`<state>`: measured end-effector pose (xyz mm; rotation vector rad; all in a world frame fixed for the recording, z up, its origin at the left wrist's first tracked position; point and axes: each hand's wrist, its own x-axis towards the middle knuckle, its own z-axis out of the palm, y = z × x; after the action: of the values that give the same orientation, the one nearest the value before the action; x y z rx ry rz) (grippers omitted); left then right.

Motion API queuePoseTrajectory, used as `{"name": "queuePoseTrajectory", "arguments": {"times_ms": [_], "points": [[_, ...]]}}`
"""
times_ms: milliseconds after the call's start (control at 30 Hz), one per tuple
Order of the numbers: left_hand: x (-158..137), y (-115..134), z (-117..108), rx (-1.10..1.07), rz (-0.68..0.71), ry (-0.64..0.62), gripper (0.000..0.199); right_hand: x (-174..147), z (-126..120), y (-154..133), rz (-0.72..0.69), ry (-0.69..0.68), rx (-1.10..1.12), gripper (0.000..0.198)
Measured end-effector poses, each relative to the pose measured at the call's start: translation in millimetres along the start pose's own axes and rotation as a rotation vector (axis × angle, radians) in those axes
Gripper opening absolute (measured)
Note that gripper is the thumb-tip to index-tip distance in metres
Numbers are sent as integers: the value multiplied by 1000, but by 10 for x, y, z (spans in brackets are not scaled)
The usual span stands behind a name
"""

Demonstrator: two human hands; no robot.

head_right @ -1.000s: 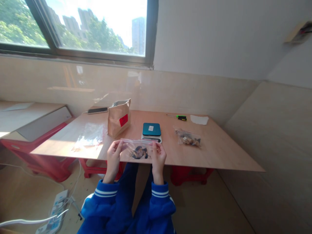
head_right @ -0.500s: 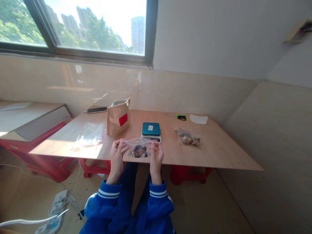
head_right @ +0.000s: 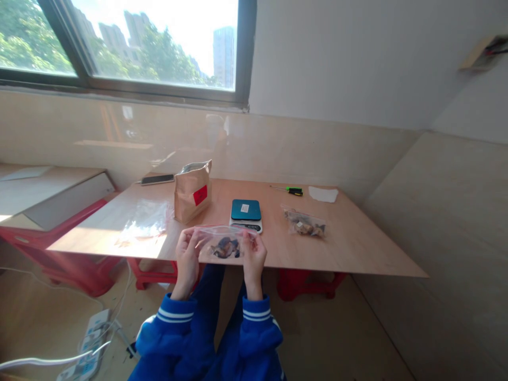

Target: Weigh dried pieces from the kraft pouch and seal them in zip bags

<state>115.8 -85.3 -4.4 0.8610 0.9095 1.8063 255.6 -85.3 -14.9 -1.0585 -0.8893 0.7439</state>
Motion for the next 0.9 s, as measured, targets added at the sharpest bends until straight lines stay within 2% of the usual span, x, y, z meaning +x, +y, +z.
{"name": "queuePoseTrajectory", "arguments": {"times_ms": [233,533,900], "points": [[26,24,-73,154,39,-8,24,14,-40,-57,18,55,-26,39],[58,76,-137,159,-3,-77,22,10,-41,-53,43,36,12,41],[73,142,-147,233,-5,-74,23,37,-48,-45,-48,32,-68,42]]}}
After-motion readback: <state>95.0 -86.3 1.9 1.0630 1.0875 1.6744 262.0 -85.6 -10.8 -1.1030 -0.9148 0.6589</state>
